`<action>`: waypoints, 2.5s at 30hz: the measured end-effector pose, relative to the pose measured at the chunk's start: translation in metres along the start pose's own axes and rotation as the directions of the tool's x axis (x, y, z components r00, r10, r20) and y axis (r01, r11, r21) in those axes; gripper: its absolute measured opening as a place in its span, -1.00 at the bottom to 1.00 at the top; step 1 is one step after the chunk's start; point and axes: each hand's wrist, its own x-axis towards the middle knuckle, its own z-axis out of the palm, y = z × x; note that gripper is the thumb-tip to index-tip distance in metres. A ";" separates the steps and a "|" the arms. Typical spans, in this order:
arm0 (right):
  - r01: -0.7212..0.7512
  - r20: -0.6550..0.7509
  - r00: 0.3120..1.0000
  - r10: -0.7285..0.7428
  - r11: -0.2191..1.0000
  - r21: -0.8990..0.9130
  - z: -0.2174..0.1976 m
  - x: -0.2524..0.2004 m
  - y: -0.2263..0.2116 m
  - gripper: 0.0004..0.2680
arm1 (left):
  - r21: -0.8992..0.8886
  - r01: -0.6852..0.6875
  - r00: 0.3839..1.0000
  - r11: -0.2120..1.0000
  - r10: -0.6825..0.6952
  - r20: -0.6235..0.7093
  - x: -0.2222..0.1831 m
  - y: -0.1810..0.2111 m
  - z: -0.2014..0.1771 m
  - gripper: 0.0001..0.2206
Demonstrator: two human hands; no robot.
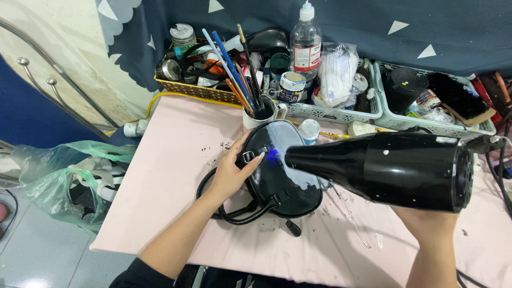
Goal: The person applies a white substance to a black handbag using a thin brush, then uses a hairdryer to dry the area before continuing to paint the leather surface.
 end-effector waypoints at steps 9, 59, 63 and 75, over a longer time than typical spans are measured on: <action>-0.030 -0.026 0.999 0.029 0.998 -0.047 -0.033 -0.032 0.016 -0.43 | -0.038 -0.014 1.000 0.999 0.014 -0.006 0.001 -0.006 0.002 -0.35; -0.234 -0.202 0.971 0.125 0.652 -0.721 0.008 -0.065 0.077 -0.69 | -0.055 0.042 0.999 0.998 -0.041 0.013 -0.003 -0.001 0.003 -0.39; -0.289 -0.032 0.954 0.299 0.883 -0.370 0.004 -0.055 0.049 -0.76 | -0.064 -0.054 0.998 0.997 0.054 0.007 -0.005 0.006 0.006 -0.37; -0.276 0.596 0.554 0.581 0.803 -0.528 0.039 -0.032 0.031 -0.83 | 0.206 -0.168 0.984 0.964 0.175 -0.016 -0.011 0.041 0.004 -0.37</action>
